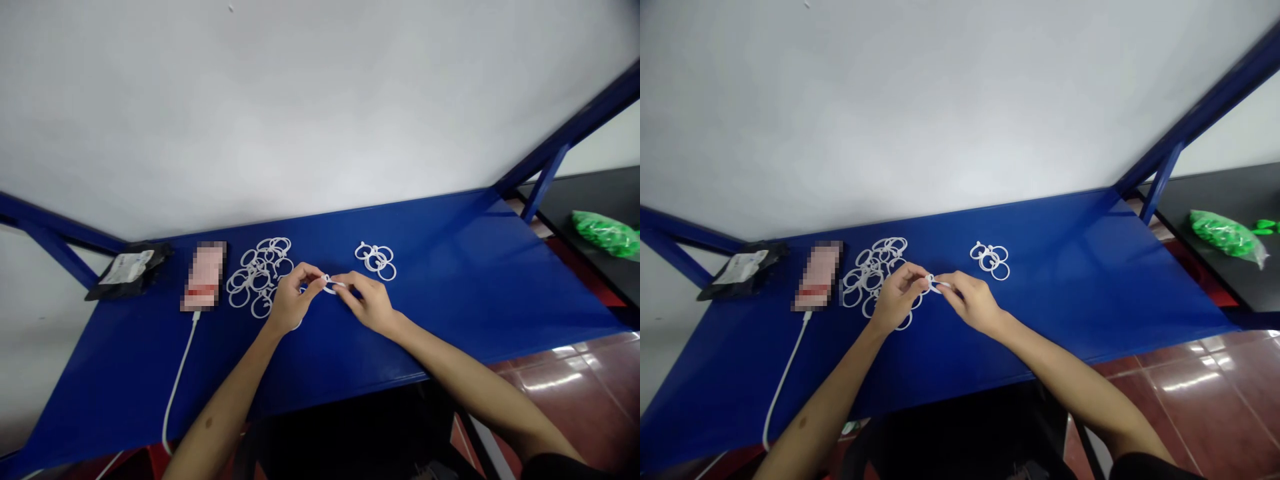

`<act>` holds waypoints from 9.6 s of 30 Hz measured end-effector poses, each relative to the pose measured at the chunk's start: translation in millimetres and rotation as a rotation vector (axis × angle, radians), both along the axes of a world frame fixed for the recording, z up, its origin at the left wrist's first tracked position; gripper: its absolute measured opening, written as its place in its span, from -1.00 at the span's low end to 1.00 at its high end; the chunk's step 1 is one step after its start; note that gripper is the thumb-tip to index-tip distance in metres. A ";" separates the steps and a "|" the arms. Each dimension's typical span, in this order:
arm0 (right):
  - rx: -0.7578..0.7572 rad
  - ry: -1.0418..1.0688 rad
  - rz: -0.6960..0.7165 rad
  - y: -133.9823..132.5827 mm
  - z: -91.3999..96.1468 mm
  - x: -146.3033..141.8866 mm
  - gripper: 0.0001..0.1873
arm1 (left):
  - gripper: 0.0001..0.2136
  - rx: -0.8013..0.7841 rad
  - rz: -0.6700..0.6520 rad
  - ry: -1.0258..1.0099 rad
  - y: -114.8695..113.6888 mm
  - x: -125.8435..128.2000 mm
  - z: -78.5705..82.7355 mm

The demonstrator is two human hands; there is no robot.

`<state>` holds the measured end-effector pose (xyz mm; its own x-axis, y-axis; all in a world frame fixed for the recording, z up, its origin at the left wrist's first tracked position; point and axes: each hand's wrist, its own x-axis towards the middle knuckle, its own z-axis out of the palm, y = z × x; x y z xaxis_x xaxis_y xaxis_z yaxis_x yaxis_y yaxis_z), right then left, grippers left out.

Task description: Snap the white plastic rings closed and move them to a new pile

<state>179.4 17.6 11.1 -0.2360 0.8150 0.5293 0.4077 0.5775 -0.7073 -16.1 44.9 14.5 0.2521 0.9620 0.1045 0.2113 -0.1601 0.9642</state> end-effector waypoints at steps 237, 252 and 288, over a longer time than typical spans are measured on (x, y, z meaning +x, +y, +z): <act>0.178 -0.669 0.052 11.8 -16.9 -26.6 -0.77 | -0.82 0.444 -0.045 0.756 25.3 -33.5 3.4; 0.159 -0.579 0.019 14.5 -9.8 -8.9 -0.82 | -0.82 0.386 -0.090 0.760 20.9 -28.9 10.5; -0.157 -0.129 0.083 8.4 0.8 -2.8 -0.59 | -0.93 0.321 -0.153 0.323 15.5 -21.0 14.2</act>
